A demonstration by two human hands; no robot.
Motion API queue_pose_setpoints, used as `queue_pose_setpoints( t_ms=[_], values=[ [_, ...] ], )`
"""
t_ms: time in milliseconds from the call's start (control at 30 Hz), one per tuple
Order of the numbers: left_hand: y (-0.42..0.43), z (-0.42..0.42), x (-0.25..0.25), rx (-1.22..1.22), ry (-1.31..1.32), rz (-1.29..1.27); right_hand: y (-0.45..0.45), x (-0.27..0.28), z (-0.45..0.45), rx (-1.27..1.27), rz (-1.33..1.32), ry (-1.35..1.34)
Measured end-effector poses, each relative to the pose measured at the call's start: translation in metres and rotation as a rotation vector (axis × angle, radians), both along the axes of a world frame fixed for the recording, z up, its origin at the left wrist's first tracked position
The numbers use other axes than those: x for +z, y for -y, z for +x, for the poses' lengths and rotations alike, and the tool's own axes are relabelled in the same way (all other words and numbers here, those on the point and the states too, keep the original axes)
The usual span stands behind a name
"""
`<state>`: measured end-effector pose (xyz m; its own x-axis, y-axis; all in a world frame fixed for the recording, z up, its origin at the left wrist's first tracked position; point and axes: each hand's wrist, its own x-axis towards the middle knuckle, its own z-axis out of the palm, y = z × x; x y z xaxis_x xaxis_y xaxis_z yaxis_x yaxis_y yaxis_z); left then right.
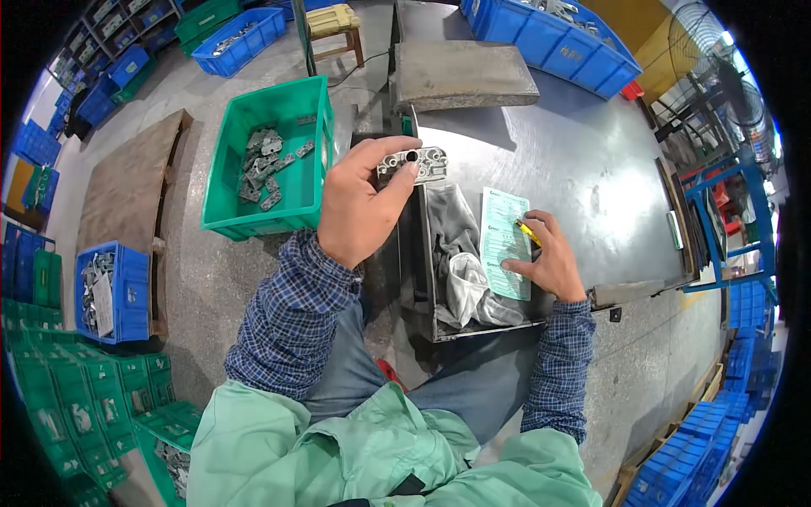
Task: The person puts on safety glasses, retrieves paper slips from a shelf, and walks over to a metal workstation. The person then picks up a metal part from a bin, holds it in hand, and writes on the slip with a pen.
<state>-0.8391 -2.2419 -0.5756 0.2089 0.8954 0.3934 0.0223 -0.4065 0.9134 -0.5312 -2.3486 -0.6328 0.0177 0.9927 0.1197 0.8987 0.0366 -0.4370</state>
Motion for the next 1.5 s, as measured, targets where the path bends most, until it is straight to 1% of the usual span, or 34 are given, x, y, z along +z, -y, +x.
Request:
queue_pose_setpoints(
  t_ms=[33,133,233,333,433,633,733,1133,1500],
  values=[
    [0.0,-0.001,0.0,-0.001,0.015,0.006,0.0,-0.001,0.0,0.0,0.002,-0.003],
    [0.004,-0.005,0.007,0.026,-0.064,0.006,0.0,-0.001,0.0,-0.006,0.002,0.014],
    [0.004,-0.007,0.008,0.052,-0.098,0.076,0.001,0.006,-0.005,-0.027,-0.06,0.007],
    [0.003,-0.007,0.005,0.048,-0.062,0.077,0.0,0.005,-0.004,-0.027,-0.062,0.0],
    [0.001,-0.007,0.001,0.038,-0.013,0.077,0.0,-0.002,0.0,-0.01,-0.009,0.016],
    [0.003,-0.009,0.006,0.036,-0.048,0.046,-0.001,-0.002,0.001,-0.003,-0.014,0.023],
    [0.003,-0.01,0.006,0.052,-0.082,0.097,-0.001,-0.002,0.001,0.003,-0.009,0.028],
    [0.004,-0.01,0.004,0.018,-0.016,0.009,-0.001,-0.004,0.001,-0.008,-0.016,0.011],
    [0.005,-0.011,0.005,0.02,-0.028,0.011,-0.002,-0.005,0.003,0.006,-0.017,0.015]
  ],
)
